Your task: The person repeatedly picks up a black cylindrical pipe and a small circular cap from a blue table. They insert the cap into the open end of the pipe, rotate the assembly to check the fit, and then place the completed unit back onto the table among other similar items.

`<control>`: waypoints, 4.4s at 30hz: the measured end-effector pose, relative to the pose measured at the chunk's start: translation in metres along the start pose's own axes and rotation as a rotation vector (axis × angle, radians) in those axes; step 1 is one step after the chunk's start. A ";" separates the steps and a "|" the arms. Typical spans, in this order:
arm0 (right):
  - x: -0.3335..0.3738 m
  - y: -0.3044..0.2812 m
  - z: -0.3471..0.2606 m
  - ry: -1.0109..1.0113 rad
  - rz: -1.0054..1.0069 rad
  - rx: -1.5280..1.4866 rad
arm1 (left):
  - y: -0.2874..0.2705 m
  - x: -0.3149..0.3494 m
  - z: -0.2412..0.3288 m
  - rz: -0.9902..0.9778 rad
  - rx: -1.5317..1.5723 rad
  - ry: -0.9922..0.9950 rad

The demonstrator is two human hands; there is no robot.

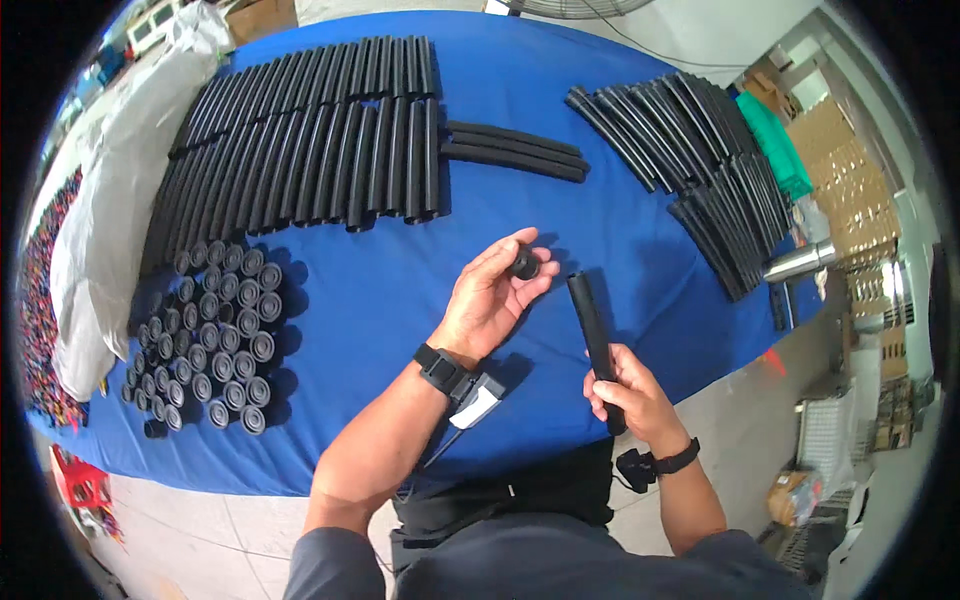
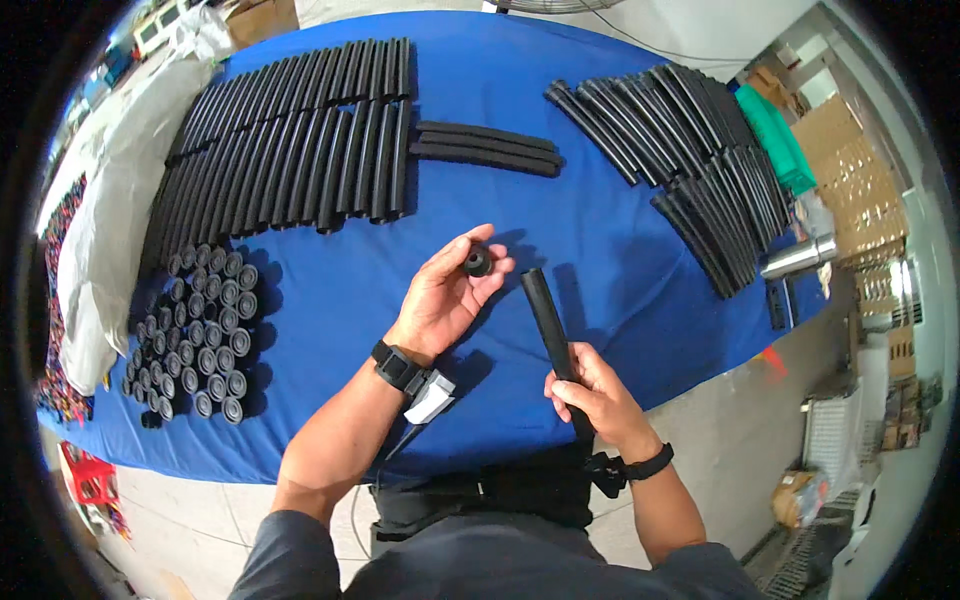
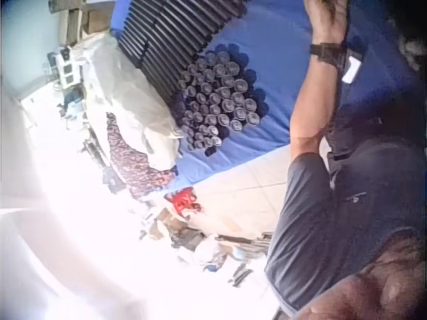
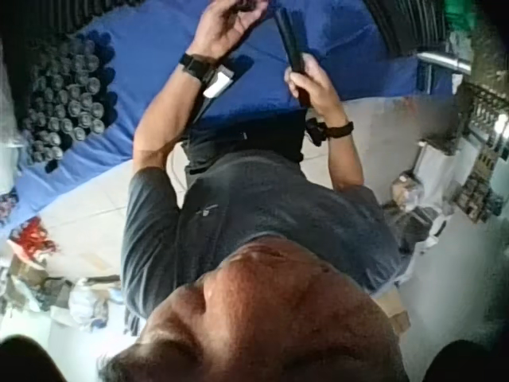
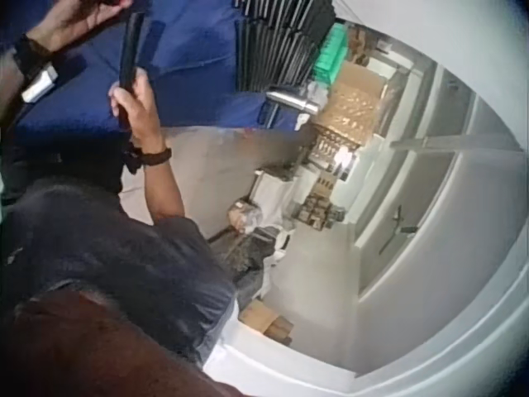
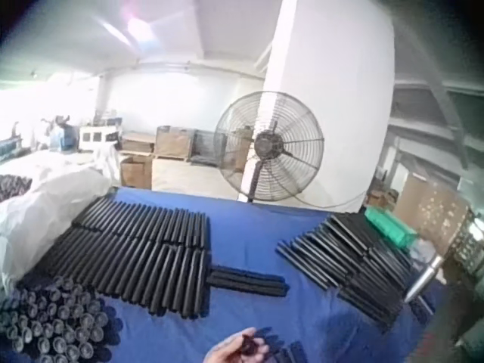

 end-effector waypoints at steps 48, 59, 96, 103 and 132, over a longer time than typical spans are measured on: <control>0.002 0.060 0.004 0.203 -0.127 -0.159 | -0.007 0.006 0.016 0.116 -0.509 0.234; 0.004 0.054 0.004 0.139 -0.049 -0.004 | 0.000 0.011 0.019 0.181 -0.647 0.411; -0.003 0.065 -0.005 -0.187 0.125 0.810 | -0.017 0.012 0.015 0.282 0.051 0.126; -0.002 0.066 -0.001 -0.237 0.137 0.873 | -0.014 0.016 0.017 0.380 -0.008 0.121; -0.002 0.056 0.012 0.022 -0.078 0.210 | -0.015 0.007 0.015 0.169 0.144 0.122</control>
Point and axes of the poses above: each hand's wrist, its own x-axis away from the middle knuckle, its own y-axis out of the palm, z = x × y, the point moved 6 cm from there along -x, towards the middle knuckle, and after that the axes turned 3 degrees about -z, right-handed, at the moved point
